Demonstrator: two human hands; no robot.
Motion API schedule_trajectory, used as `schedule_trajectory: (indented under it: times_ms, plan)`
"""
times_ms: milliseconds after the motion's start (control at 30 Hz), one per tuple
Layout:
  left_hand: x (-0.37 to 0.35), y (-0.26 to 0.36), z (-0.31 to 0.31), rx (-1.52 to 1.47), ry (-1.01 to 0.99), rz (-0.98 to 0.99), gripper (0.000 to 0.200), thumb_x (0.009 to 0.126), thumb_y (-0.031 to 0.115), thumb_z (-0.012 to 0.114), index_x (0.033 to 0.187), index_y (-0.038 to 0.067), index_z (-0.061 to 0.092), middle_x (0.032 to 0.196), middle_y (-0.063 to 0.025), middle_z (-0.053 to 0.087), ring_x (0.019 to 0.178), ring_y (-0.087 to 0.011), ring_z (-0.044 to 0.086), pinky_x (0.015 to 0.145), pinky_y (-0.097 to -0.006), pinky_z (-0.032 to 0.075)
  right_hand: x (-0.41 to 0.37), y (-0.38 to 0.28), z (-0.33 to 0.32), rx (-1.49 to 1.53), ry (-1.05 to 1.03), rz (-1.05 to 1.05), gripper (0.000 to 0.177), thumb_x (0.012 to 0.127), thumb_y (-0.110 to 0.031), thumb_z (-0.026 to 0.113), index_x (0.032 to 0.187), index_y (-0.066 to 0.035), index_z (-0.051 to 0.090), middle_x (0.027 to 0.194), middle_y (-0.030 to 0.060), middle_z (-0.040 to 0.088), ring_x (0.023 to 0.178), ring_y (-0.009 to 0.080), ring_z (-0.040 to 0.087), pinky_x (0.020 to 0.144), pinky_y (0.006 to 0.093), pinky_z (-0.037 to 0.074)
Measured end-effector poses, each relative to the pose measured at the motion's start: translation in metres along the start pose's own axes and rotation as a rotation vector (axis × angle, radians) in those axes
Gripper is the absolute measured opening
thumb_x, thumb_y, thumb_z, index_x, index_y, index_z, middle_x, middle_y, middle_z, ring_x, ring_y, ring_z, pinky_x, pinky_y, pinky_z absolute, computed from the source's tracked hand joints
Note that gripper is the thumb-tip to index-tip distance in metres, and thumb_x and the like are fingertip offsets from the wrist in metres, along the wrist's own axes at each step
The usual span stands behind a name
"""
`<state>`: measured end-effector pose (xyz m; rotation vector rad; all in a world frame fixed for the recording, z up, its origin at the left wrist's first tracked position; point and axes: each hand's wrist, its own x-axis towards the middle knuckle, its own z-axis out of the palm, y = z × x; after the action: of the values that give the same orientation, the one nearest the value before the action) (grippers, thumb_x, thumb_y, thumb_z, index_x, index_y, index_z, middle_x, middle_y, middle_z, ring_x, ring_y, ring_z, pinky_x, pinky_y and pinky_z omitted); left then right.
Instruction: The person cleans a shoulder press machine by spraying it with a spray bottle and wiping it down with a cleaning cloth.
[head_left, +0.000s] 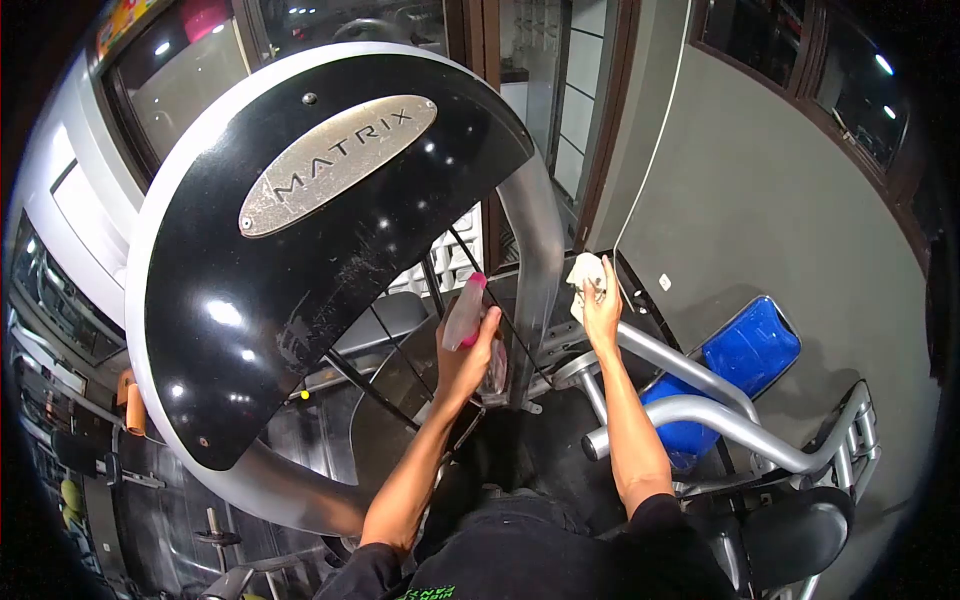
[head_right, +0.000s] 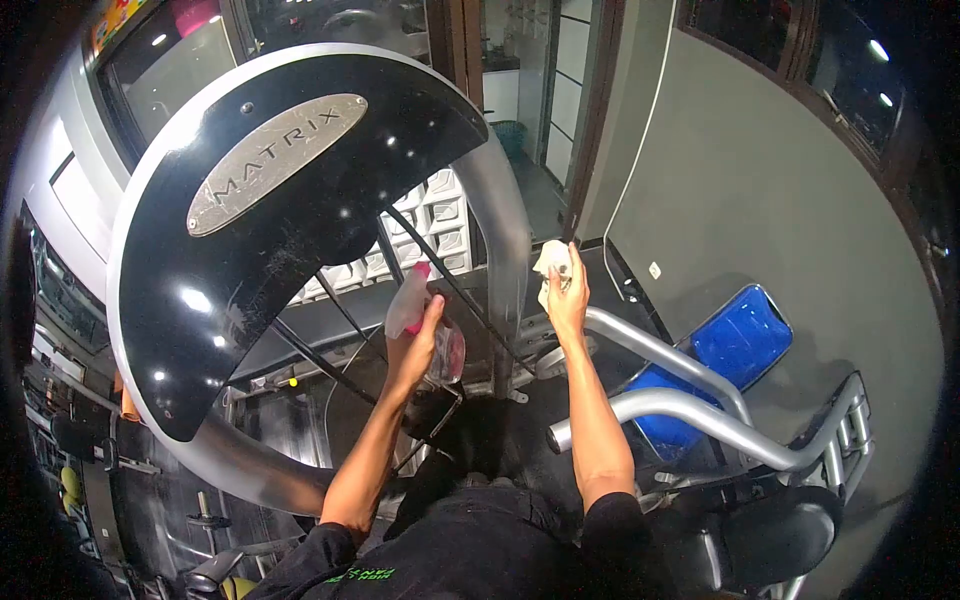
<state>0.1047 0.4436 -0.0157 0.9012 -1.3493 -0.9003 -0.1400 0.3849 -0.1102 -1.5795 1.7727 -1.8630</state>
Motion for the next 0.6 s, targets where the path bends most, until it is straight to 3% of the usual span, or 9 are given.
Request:
schedule_trajectory:
  times_ms: [100,333,433,467,533,567,600]
  plan:
    - [-0.009,0.001,-0.014,0.026,-0.001,0.002,0.018,0.091,0.016,0.065,0.097,0.0,0.06,0.077,-0.0004,0.057,0.066,-0.0082,0.054,0.061,-0.0251,0.045,0.009,-0.028,0.011,0.033,0.088,-0.189,0.047,0.089,-0.007,0.058,0.135,-0.002,0.046,0.125,0.0181,0.054,0.116,0.03,0.054,0.097,0.0379,0.043]
    - [-0.03,0.005,-0.024,-0.078,-0.071,-0.124,0.02,0.089,0.015,0.067,0.1,0.0,0.06,0.083,-0.0038,0.063,0.071,-0.0097,0.061,0.062,-0.0255,0.05,0.075,-0.143,0.054,0.112,0.305,-0.446,0.044,0.09,-0.011,0.059,0.131,0.0,0.047,0.134,0.0233,0.043,0.124,0.0387,0.044,0.105,0.0428,0.036]
    - [-0.037,-0.003,-0.029,-0.122,-0.14,-0.189,0.021,0.089,0.016,0.067,0.102,0.0,0.06,0.088,-0.0063,0.067,0.073,-0.01,0.063,0.064,-0.0255,0.051,0.106,-0.143,0.082,0.02,0.178,-0.397,0.043,0.092,-0.013,0.058,0.131,-0.001,0.046,0.13,0.0228,0.046,0.121,0.0373,0.048,0.102,0.04,0.04]
    - [-0.039,-0.004,-0.032,-0.12,-0.143,-0.187,0.021,0.089,0.016,0.067,0.102,0.0,0.06,0.088,-0.0063,0.067,0.073,-0.01,0.063,0.064,-0.0255,0.051,0.105,-0.133,0.091,0.092,0.147,-0.342,0.046,0.089,-0.009,0.057,0.132,-0.002,0.045,0.13,0.0241,0.046,0.121,0.0387,0.048,0.103,0.0413,0.04]
    - [-0.043,-0.007,-0.036,-0.179,-0.173,-0.2,0.02,0.09,0.016,0.066,0.1,0.0,0.06,0.088,-0.0063,0.067,0.073,-0.0095,0.062,0.064,-0.0252,0.051,0.093,-0.108,0.095,-0.082,0.183,-0.466,0.053,0.08,0.003,0.055,0.133,-0.001,0.044,0.129,0.0261,0.046,0.121,0.0419,0.047,0.104,0.0435,0.039]
    - [-0.044,0.002,-0.038,-0.125,-0.178,-0.217,0.018,0.09,0.015,0.065,0.099,0.0,0.059,0.088,-0.0066,0.067,0.073,-0.0094,0.062,0.064,-0.0252,0.05,0.077,-0.107,0.089,-0.151,0.155,-0.511,0.063,0.071,0.013,0.049,0.132,0.0,0.044,0.13,0.0278,0.045,0.123,0.0449,0.043,0.106,0.0463,0.036]
    - [-0.046,-0.006,-0.039,-0.129,-0.185,-0.204,0.017,0.09,0.013,0.064,0.099,0.0,0.059,0.087,-0.0066,0.067,0.072,-0.0097,0.061,0.065,-0.0256,0.049,0.059,-0.099,0.087,-0.236,0.128,-0.479,0.066,0.068,0.016,0.053,0.131,-0.004,0.045,0.135,0.0254,0.041,0.129,0.044,0.038,0.11,0.047,0.032]
